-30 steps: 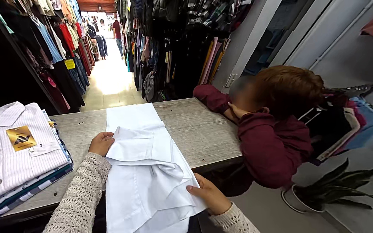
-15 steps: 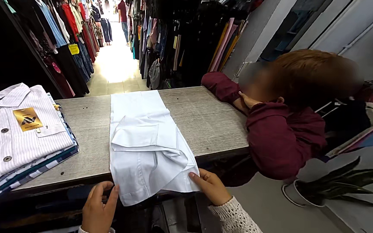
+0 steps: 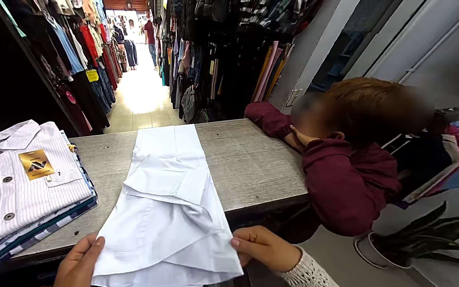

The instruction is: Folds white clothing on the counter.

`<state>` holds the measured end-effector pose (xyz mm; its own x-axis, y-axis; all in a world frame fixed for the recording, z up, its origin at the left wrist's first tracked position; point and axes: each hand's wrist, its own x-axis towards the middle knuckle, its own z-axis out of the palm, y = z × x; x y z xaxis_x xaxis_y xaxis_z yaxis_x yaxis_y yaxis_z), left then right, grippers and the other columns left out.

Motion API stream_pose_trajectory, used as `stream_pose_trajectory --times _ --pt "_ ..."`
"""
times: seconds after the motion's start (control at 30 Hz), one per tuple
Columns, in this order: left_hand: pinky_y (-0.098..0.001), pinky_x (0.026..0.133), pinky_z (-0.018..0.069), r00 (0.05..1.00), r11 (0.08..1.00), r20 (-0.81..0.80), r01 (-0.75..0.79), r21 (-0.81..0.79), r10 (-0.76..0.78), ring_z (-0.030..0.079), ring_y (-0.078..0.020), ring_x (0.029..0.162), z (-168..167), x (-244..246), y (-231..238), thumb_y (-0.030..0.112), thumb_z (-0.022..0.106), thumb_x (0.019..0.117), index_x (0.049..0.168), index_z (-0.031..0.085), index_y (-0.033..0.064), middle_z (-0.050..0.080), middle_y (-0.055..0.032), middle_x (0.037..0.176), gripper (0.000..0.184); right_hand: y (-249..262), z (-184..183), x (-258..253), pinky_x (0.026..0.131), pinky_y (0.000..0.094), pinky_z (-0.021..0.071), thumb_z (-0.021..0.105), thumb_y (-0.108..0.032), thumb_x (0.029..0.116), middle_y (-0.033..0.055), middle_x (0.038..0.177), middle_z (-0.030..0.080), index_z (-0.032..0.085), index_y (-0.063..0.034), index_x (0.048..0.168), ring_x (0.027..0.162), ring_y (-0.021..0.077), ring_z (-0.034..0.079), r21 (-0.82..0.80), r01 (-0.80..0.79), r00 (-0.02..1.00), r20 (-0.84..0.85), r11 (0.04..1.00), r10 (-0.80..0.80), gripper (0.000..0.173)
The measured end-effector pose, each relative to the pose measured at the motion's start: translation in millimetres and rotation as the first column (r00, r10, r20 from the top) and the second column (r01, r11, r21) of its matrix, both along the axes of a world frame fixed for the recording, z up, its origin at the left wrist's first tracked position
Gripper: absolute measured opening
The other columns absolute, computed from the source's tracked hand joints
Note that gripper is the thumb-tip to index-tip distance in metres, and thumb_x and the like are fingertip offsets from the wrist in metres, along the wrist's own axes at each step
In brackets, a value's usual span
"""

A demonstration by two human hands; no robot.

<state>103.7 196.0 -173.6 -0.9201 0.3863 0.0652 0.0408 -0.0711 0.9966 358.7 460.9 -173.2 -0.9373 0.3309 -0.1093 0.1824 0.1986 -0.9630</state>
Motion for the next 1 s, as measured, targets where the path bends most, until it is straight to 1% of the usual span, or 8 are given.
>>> stream_pose_trajectory --times 0.17,0.23,0.3,0.37,0.6,0.8,0.93,1.0 --pt "-0.0165 0.054 0.0522 1.000 0.998 -0.021 -0.019 -0.057 0.018 0.060 0.0017 0.053 -12 -13 0 -0.009 0.040 0.0968 0.084 0.054 0.0040 0.061 0.0064 0.059 0.023 58 26 -83 0.079 0.0387 0.0576 0.051 -0.024 0.1056 0.0087 0.090 0.073 0.074 -0.0007 0.103 0.082 0.0157 0.070 0.550 0.197 0.973 -0.209 0.812 -0.094 0.032" --pt "-0.0159 0.055 0.0519 0.999 0.999 -0.024 -0.045 -0.031 0.044 0.060 0.0031 0.053 -15 -9 6 -0.011 0.040 0.0954 0.082 0.053 0.0029 0.060 0.0074 0.058 0.023 81 30 -134 0.097 0.0466 0.0545 0.049 -0.018 0.1063 0.0148 0.116 0.073 0.072 -0.0006 0.120 0.108 0.0249 0.070 0.655 0.210 0.960 -0.277 0.726 -0.028 0.032" --pt "-0.0150 0.058 0.0523 0.998 0.998 -0.024 -0.056 -0.003 0.056 0.060 0.0046 0.055 -13 -5 12 -0.012 0.039 0.0939 0.084 0.052 0.0024 0.060 0.0090 0.059 0.022 102 22 -181 0.118 0.0563 0.0336 0.042 -0.022 0.1088 0.0152 0.147 0.057 0.062 -0.0064 0.140 0.140 0.0297 0.051 0.696 0.047 0.992 -0.118 0.716 0.050 0.040" --pt "-0.0150 0.061 0.0538 0.998 0.998 -0.011 -0.054 0.022 0.055 0.062 0.0056 0.057 -7 -2 19 -0.014 0.038 0.0933 0.085 0.052 0.0029 0.062 0.0108 0.060 0.023 120 12 -215 0.120 0.0688 0.0119 0.037 -0.031 0.1107 0.0062 0.162 0.041 0.050 -0.0217 0.153 0.153 0.0296 0.030 0.735 -0.119 0.992 0.122 0.668 0.043 0.045" --pt "-0.0160 0.064 0.0571 0.999 0.986 0.041 0.012 0.167 -0.019 0.068 0.0038 0.065 -3 -2 51 -0.015 0.035 0.0946 0.091 0.058 0.0081 0.071 0.0105 0.070 0.033 188 15 -271 0.119 0.0697 0.0093 0.033 -0.033 0.1120 0.0041 0.168 0.028 0.040 -0.0312 0.158 0.157 0.0318 0.019 0.743 -0.241 0.961 0.272 0.625 0.047 0.047" --pt "-0.0133 0.064 0.0557 0.999 0.977 -0.029 0.038 0.208 -0.032 0.067 0.0060 0.066 20 1 68 -0.012 0.035 0.0962 0.089 0.063 0.0148 0.073 0.0122 0.073 0.040 224 10 -299 0.119 0.0690 0.0102 0.032 -0.033 0.1122 0.0049 0.167 0.030 0.041 -0.0295 0.158 0.156 0.0323 0.020 0.774 -0.206 0.972 0.235 0.598 0.031 0.047" --pt "-0.0130 0.066 0.0550 0.996 0.992 -0.085 0.018 0.123 -0.007 0.067 0.0083 0.067 15 8 54 -0.012 0.039 0.0943 0.086 0.064 0.0198 0.073 0.0155 0.073 0.041 228 6 -294 0.120 0.0677 0.0093 0.036 -0.032 0.1109 0.0085 0.164 0.037 0.046 -0.0223 0.156 0.155 0.0321 0.025 0.795 -0.168 0.984 0.173 0.582 0.048 0.047" --pt "-0.0119 0.065 0.0541 0.994 0.995 -0.105 0.041 0.086 -0.032 0.066 0.0094 0.067 -4 6 41 -0.007 0.046 0.0946 0.089 0.066 0.0204 0.072 0.0178 0.074 0.034 224 13 -289 0.117 0.0717 0.0140 0.046 -0.030 0.1089 0.0181 0.161 0.039 0.049 -0.0103 0.152 0.152 0.0389 0.030 0.769 -0.166 0.985 0.155 0.617 0.072 0.047"
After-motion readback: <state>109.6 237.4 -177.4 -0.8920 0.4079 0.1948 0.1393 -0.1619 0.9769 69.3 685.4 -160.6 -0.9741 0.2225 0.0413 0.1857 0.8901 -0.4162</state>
